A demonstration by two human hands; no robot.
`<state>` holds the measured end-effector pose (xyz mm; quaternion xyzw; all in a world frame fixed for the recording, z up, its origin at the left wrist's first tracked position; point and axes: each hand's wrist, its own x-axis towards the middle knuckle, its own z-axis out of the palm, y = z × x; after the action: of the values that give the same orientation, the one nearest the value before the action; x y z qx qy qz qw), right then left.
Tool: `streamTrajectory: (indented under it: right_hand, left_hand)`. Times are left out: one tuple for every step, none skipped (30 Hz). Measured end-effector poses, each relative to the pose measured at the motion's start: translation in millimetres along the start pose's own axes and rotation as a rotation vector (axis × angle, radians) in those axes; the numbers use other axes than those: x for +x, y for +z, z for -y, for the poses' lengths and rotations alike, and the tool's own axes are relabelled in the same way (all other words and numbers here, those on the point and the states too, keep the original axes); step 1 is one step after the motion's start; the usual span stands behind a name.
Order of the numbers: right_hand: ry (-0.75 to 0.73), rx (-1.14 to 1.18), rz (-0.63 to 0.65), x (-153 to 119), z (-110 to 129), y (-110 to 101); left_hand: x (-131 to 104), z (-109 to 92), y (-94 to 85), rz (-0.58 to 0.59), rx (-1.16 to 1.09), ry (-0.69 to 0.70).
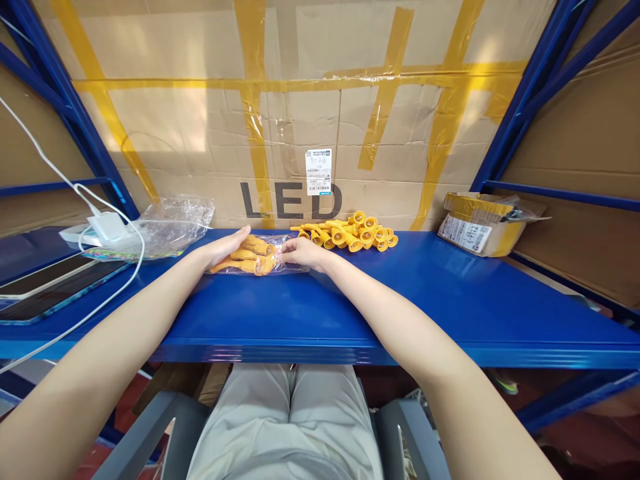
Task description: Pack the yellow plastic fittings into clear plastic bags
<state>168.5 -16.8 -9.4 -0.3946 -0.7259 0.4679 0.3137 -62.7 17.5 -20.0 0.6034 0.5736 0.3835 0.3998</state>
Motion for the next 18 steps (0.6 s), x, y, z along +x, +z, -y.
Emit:
streamTrajectory:
  right_hand:
    - [0.008, 0.035, 0.006, 0.1, -1.3, -0.1]
    - [0.02, 0.081, 0.006, 0.4, -2.2, 0.3]
    - [0.034, 0.137, 0.003, 0.9, -2.6, 1.2]
    - [0.052, 0.201, -0.007, 1.5, -2.8, 2.5]
    - [0.074, 0.264, -0.023, 2.2, -2.6, 4.2]
    - [0.098, 0.323, -0.044, 3.0, -2.3, 6.1]
    - [0.125, 0.372, -0.065, 3.8, -2.0, 7.9]
    - [0.153, 0.407, -0.079, 4.4, -1.7, 9.6]
    - [0.181, 0.424, -0.077, 4.9, -1.5, 11.0]
    - [0.204, 0.429, -0.064, 5.3, -1.6, 12.2]
    - [0.218, 0.43, -0.046, 5.7, -2.0, 13.1]
    - [0.225, 0.43, -0.031, 6.0, -2.5, 14.0]
    - [0.229, 0.43, -0.025, 6.4, -3.2, 14.8]
    - [0.231, 0.431, -0.031, 6.8, -3.9, 15.7]
    - [0.235, 0.433, -0.047, 7.4, -4.5, 16.6]
    - [0.241, 0.436, -0.071, 8.0, -5.0, 17.6]
    - [0.248, 0.437, -0.095, 8.6, -5.3, 18.7]
    - [0.253, 0.438, -0.118, 9.1, -5.4, 19.7]
  left_hand:
    - [0.7, 0.5, -0.5, 0.003, -0.007, -0.007]
    - [1.3, 0.8, -1.0, 0.002, 0.002, -0.005]
    - [1.7, 0.8, -1.5, -0.004, 0.016, 0.003]
    - [1.6, 0.3, -1.8, -0.013, 0.021, 0.008]
    - [1.1, -0.5, -1.8, -0.018, 0.017, 0.008]
    - [0.3, -1.6, -1.4, -0.016, 0.002, -0.002]
    - [-0.9, -3.0, -0.6, -0.003, -0.025, -0.021]
    - [-2.3, -4.5, 0.6, 0.014, -0.064, -0.05]
    - [-3.7, -6.0, 2.0, 0.034, -0.108, -0.081]
    - [-5.0, -7.2, 3.6, 0.051, -0.149, -0.108]
    - [-5.9, -8.1, 5.1, 0.06, -0.178, -0.126]
    - [-6.5, -8.7, 6.4, 0.061, -0.193, -0.132]
    - [-6.6, -8.8, 7.4, 0.056, -0.195, -0.129]
    - [-6.2, -8.6, 8.1, 0.049, -0.186, -0.118]
    - [-5.5, -8.1, 8.4, 0.046, -0.172, -0.105]
    - [-4.6, -7.4, 8.5, 0.047, -0.156, -0.094]
    - [-3.4, -6.5, 8.3, 0.052, -0.14, -0.085]
    - [-2.3, -5.5, 7.9, 0.057, -0.125, -0.076]
